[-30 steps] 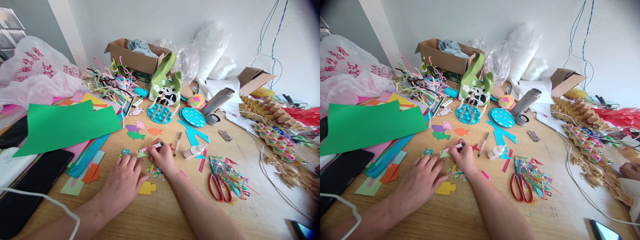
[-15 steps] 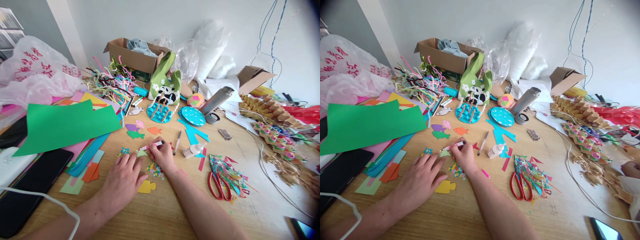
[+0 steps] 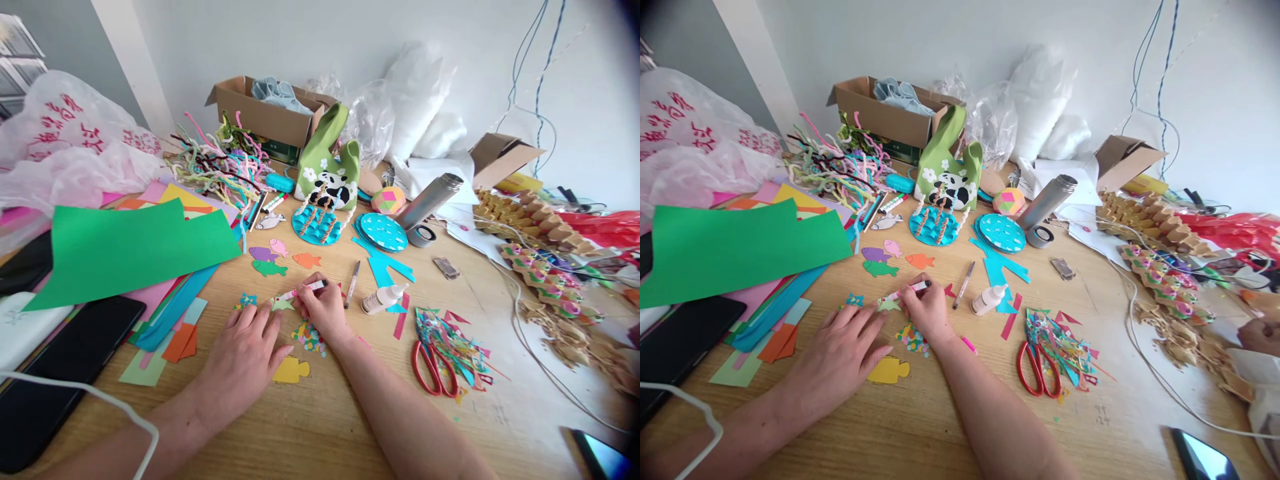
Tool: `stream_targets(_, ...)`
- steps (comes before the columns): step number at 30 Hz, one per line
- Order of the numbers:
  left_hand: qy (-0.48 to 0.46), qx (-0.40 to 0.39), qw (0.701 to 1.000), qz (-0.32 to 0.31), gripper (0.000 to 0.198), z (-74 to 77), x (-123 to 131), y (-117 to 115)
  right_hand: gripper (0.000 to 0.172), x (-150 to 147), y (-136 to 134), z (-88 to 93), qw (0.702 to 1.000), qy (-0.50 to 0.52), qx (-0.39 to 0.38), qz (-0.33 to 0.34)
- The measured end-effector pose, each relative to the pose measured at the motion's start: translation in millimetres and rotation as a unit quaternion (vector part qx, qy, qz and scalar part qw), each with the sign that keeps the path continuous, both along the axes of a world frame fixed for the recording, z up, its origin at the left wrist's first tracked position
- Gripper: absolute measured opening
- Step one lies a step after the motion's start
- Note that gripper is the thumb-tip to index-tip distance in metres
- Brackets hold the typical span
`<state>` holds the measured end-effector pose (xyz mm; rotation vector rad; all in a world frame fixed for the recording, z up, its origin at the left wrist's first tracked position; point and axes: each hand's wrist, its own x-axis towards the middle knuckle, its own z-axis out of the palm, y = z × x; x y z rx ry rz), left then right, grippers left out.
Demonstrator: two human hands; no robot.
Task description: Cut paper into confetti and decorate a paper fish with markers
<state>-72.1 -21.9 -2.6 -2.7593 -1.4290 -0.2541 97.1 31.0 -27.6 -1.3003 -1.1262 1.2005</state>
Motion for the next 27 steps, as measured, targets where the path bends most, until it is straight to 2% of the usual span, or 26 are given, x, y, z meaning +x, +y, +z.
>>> stream_targets(9, -0.007, -0.003, 1.000, -0.004, 0.041, 0.6, 0.6, 1.0, 0.014, -0.4, -2.9, -5.2, 0.998, -0.042, 0.023, -0.033)
stream_targets(27, -0.032, -0.008, 0.999, -0.010, 0.040, 0.0, -1.8, 2.2, 0.014, -0.6, -0.7, 2.7, 0.999, -0.048, -0.015, 0.003)
